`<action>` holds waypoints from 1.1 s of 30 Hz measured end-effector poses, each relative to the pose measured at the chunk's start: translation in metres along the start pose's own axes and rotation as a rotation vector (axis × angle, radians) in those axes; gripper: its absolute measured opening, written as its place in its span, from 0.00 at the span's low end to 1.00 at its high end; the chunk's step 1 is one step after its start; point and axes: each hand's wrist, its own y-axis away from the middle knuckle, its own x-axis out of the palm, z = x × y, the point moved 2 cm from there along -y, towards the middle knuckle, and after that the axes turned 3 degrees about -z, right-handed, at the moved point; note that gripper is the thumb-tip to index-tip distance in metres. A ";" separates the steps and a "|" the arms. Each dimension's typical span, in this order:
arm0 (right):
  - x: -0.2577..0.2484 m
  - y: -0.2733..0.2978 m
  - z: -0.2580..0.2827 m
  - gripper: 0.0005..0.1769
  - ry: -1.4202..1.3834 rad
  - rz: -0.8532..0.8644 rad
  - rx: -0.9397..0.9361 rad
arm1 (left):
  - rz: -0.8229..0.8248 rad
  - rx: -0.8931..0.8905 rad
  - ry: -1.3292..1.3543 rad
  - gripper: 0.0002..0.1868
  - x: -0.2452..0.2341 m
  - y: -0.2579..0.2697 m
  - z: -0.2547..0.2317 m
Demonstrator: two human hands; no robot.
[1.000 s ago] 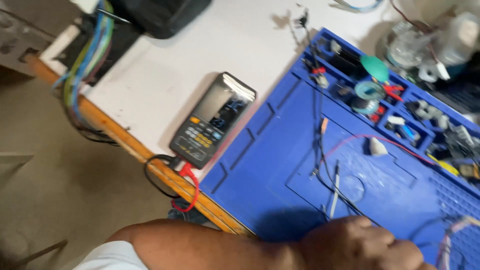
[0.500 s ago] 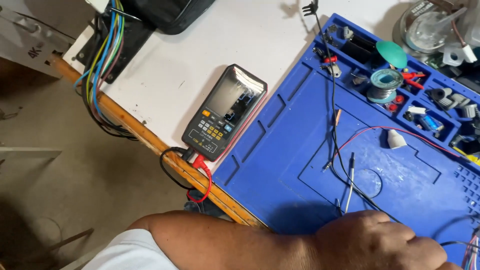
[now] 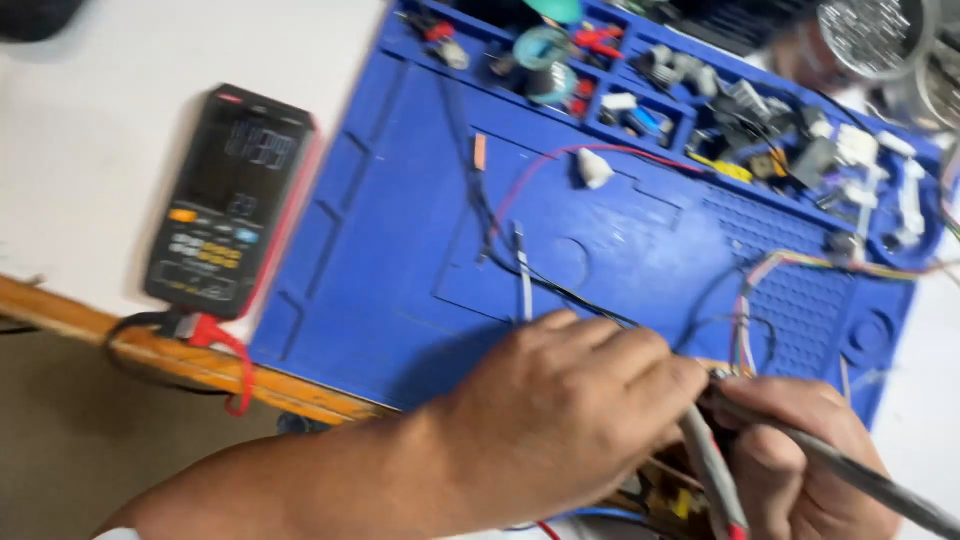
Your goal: The person uses a multimeter to test a small circuit board, touching the probes to various points on both sides of the board. The person flips the board over multiple times to access different components and connection points while monitoring the multimeter display.
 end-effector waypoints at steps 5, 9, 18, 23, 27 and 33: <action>0.015 -0.002 0.057 0.31 -0.069 -0.251 0.008 | -0.012 0.057 -0.010 0.07 -0.005 -0.004 0.000; 0.011 -0.001 0.050 0.26 -0.066 -0.170 -0.071 | -0.086 0.008 0.182 0.11 -0.018 -0.005 -0.002; 0.018 0.009 0.050 0.29 -0.111 -0.282 -0.032 | 0.013 -0.153 0.271 0.13 -0.012 0.012 0.009; 0.014 0.008 0.050 0.28 -0.100 -0.266 -0.073 | 0.025 -0.110 0.261 0.16 -0.011 0.009 0.008; 0.011 0.005 0.047 0.29 -0.068 -0.207 -0.080 | 0.016 -0.113 0.253 0.16 -0.010 0.006 0.006; 0.011 0.004 0.050 0.30 -0.074 -0.174 -0.071 | 0.028 -0.117 0.257 0.14 -0.010 0.005 0.007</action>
